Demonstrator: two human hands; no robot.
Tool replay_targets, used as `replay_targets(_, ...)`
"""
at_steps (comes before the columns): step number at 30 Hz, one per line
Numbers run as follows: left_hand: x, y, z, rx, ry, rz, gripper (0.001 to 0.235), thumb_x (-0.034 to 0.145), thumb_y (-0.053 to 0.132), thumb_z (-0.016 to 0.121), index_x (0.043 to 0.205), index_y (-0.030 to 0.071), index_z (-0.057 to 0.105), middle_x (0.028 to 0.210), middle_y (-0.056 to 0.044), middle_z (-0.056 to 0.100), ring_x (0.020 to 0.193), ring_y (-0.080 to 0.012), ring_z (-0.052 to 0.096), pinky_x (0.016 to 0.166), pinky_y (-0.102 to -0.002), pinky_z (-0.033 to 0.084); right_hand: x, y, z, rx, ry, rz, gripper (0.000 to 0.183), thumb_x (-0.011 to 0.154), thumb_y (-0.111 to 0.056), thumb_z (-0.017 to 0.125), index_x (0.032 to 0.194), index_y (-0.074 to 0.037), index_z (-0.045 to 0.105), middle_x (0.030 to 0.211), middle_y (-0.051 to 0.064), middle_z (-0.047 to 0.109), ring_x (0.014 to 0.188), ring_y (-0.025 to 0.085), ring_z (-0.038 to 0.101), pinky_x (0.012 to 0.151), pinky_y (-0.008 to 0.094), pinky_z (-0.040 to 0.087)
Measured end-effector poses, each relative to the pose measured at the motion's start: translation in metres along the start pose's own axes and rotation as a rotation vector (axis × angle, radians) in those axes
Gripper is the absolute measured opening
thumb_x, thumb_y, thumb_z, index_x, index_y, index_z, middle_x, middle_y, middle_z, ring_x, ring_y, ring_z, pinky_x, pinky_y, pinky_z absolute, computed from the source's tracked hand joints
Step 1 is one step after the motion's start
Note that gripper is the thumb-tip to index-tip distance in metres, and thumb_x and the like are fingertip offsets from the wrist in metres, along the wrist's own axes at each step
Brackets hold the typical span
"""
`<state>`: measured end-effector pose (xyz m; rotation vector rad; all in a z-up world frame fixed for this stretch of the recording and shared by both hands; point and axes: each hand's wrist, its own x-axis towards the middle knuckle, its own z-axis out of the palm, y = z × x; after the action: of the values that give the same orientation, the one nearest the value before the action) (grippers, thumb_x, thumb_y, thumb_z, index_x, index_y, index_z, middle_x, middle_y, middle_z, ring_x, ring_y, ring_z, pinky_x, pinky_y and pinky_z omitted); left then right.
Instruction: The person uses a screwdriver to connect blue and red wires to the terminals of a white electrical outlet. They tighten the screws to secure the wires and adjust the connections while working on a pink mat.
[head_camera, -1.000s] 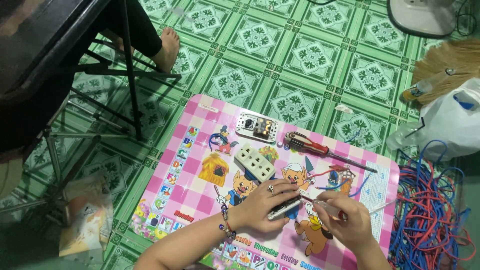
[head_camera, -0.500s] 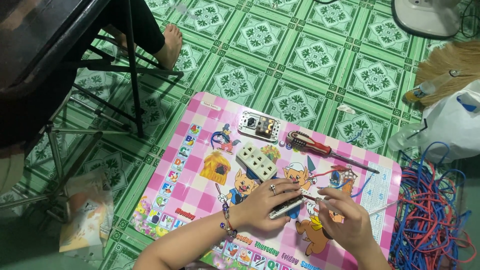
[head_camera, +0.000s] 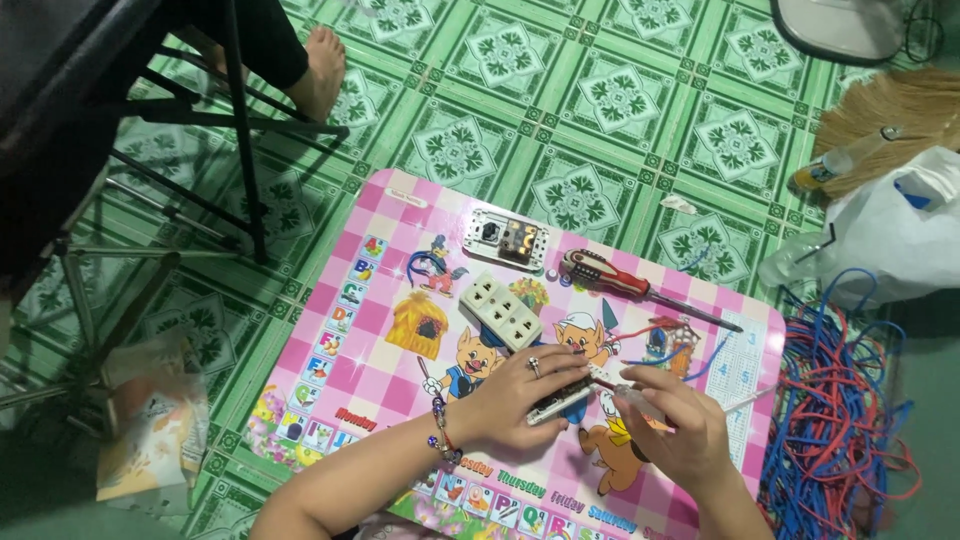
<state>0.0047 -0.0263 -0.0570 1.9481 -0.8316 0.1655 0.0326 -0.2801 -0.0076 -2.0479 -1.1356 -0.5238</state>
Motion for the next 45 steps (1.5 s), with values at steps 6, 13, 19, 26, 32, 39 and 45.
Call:
replay_targets(6,0.001,0.003,0.000,-0.008,-0.035,-0.019,0.062,0.090,0.031,0.057,0.143,0.000,0.049,0.147,-0.018,0.055,0.142,-0.0360,0.046,0.120,-0.058,0.036,-0.001,-0.001,0.002,0.025,-0.002,0.001,0.047,0.092,-0.004,0.071,0.122,-0.009,0.036,0.093,0.020,0.071,0.083,0.029,0.078,0.062,0.032,0.066)
replay_targets(13,0.001,0.002,0.002,-0.018,-0.004,-0.015,0.061,0.091,0.033,0.057,0.141,0.000,0.052,0.146,-0.019,0.056,0.141,-0.0366,0.049,0.118,-0.058,0.039,-0.015,0.007,0.004,0.176,-0.038,0.098,0.056,0.091,0.006,0.068,0.133,-0.012,0.036,0.099,0.020,0.071,0.086,0.026,0.078,0.067,0.029,0.069)
replay_targets(19,0.009,0.008,0.003,-0.095,0.093,0.013,0.059,0.092,0.036,0.059,0.142,0.006,0.052,0.146,-0.016,0.055,0.142,-0.0374,0.047,0.115,-0.062,0.044,-0.009,0.003,0.004,0.272,-0.043,0.130,0.049,0.094,0.006,0.061,0.132,-0.012,0.035,0.100,0.024,0.069,0.087,0.028,0.075,0.065,0.028,0.071)
replay_targets(26,0.041,0.071,-0.060,0.361,0.379,0.346,0.045,0.102,0.034,0.082,0.140,0.027,0.059,0.098,-0.006,0.057,0.073,-0.0170,0.055,0.064,-0.033,0.050,-0.018,0.011,0.005,0.252,-0.003,0.155,0.055,0.093,0.005,0.066,0.136,-0.010,0.036,0.102,0.024,0.070,0.089,0.031,0.076,0.078,0.038,0.069)
replay_targets(32,0.052,0.060,-0.060,0.349,0.178,0.209,0.064,0.100,0.055,0.071,0.153,0.030,0.047,0.101,-0.004,0.052,0.081,-0.0200,0.050,0.069,-0.035,0.044,-0.026,0.016,0.011,0.205,0.008,0.215,0.044,0.090,0.004,0.068,0.127,-0.005,0.044,0.104,0.023,0.070,0.096,0.030,0.076,0.079,0.035,0.067)
replay_targets(39,0.026,0.012,0.008,-0.041,-0.011,-0.047,0.056,0.096,0.041,0.050,0.138,0.004,0.055,0.136,-0.015,0.060,0.128,-0.0305,0.057,0.104,-0.050,0.046,-0.020,0.015,0.009,0.320,0.025,0.177,0.054,0.093,0.005,0.066,0.139,-0.011,0.043,0.103,0.019,0.073,0.095,0.027,0.077,0.086,0.036,0.068)
replay_targets(45,0.030,-0.003,-0.001,-0.162,0.025,0.062,0.041,0.098,0.031,0.056,0.127,0.003,0.063,0.123,-0.015,0.069,0.116,-0.0346,0.068,0.099,-0.049,0.055,-0.023,0.017,0.010,0.361,0.040,0.124,0.053,0.093,0.005,0.065,0.138,-0.011,0.044,0.101,0.021,0.073,0.089,0.029,0.078,0.079,0.035,0.071)
